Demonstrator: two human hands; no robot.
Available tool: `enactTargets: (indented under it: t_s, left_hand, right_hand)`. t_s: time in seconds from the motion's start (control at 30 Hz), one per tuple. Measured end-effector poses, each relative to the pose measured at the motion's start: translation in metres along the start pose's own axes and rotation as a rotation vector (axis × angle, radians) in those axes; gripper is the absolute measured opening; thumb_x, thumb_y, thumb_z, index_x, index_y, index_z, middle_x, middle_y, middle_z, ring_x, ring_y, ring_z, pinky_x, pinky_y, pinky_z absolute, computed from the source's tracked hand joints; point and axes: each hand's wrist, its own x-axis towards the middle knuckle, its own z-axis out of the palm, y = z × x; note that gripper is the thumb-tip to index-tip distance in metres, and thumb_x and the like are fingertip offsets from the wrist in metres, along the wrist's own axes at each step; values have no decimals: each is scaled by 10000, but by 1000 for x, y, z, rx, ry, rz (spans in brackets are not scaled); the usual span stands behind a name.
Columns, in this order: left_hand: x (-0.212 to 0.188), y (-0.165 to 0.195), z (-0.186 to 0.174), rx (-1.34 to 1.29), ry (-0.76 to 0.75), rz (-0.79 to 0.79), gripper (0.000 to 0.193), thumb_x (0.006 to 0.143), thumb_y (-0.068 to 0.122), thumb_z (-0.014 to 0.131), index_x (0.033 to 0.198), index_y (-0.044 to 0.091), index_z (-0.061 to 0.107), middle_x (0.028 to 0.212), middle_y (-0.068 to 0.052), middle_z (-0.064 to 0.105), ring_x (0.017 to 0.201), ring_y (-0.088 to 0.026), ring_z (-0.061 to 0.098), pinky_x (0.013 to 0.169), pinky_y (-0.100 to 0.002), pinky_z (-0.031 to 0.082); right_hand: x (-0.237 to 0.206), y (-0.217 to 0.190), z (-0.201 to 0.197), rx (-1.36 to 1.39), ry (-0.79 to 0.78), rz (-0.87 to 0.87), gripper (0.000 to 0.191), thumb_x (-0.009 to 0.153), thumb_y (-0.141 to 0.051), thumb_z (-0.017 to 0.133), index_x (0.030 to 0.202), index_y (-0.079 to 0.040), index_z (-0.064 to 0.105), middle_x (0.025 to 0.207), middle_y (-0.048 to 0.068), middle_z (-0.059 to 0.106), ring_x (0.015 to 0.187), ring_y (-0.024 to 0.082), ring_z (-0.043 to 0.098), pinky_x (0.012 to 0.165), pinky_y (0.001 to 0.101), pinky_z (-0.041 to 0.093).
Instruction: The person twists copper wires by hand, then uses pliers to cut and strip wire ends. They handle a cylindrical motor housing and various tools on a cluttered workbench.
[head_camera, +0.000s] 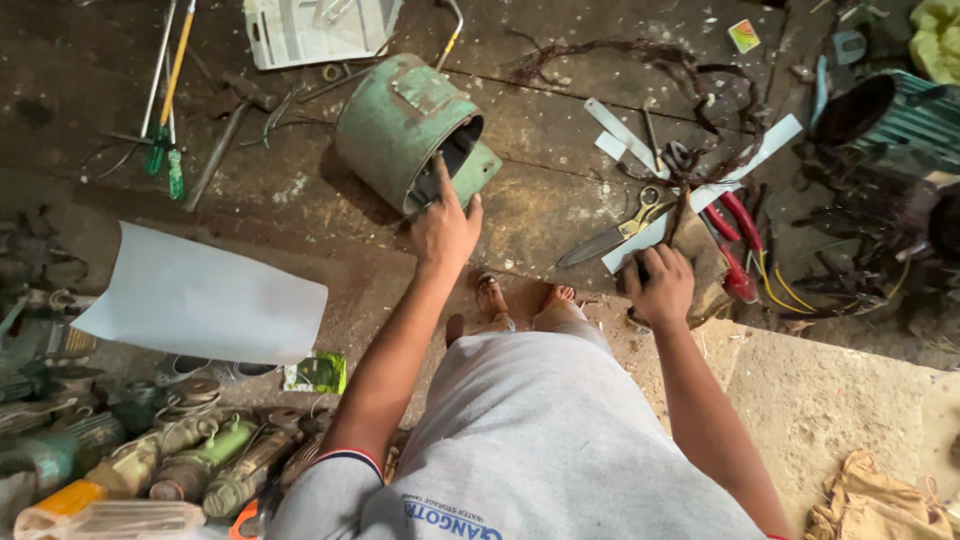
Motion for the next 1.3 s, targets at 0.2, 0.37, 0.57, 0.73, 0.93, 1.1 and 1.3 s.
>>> enactTargets:
  t_s: [0.2, 0.37, 0.57, 0.73, 0.93, 1.1, 1.3]
  left_hand:
    - [3, 7, 2, 6, -32, -4, 900, 983, 481, 620, 1629, 85, 135, 697, -220, 707, 628, -432, 696, 589, -529, 545]
    - [-5, 17, -9, 73, -100, 64, 972, 970, 463, 631, 1638, 18, 84, 765, -273, 707, 699, -476, 699, 632, -554, 549]
    - [-6, 33, -14, 180, -182, 80, 1042, 999, 504, 620, 1654, -37, 17, 869, -330, 720, 820, -494, 719, 751, -535, 576]
    - [-5, 36, -12, 200, -205, 72, 1064, 1008, 509, 611, 1672, -42, -12, 917, -338, 719, 849, -510, 715, 768, -552, 570]
    - [-1, 34, -9, 201, -218, 67, 1082, 1004, 527, 604, 1662, -48, -33, 941, -338, 721, 858, -513, 714, 783, -547, 570]
    - [-2, 33, -7, 215, -258, 39, 1103, 994, 521, 602, 1660, -8, -99, 953, -330, 721, 857, -515, 710, 794, -556, 563]
    - [-7, 28, -5, 92, -281, 39, 1074, 1034, 463, 604, 1683, 13, -124, 983, -366, 709, 909, -527, 701, 821, -533, 570]
  right_hand:
    - [0, 6, -3, 41, 41, 2, 168, 841, -200, 761, 885, -69, 666, 937, 121, 644, 915, 354, 628, 828, 457, 516]
    - [-1, 17, -11, 56, 23, 41, 200, 787, -211, 751, 911, -72, 678, 979, 136, 667, 946, 369, 644, 835, 466, 520]
    - [-2, 28, -25, 104, -8, 54, 195, 808, -226, 750, 924, -87, 677, 946, 114, 639, 908, 342, 632, 818, 455, 519]
    - [-4, 32, -28, 80, -20, 52, 208, 820, -250, 731, 943, -92, 675, 950, 94, 631, 922, 319, 622, 855, 438, 508]
    - [-6, 36, -21, 62, -41, 53, 217, 833, -261, 731, 953, -88, 677, 949, 96, 626, 924, 312, 617, 849, 434, 508]
    - [-11, 39, -20, 76, -32, 64, 206, 853, -262, 732, 956, -91, 682, 952, 86, 632, 929, 307, 615, 850, 426, 507]
    - [-13, 40, -18, 75, -46, 68, 206, 842, -251, 727, 961, -88, 684, 954, 84, 629, 935, 306, 613, 862, 423, 503]
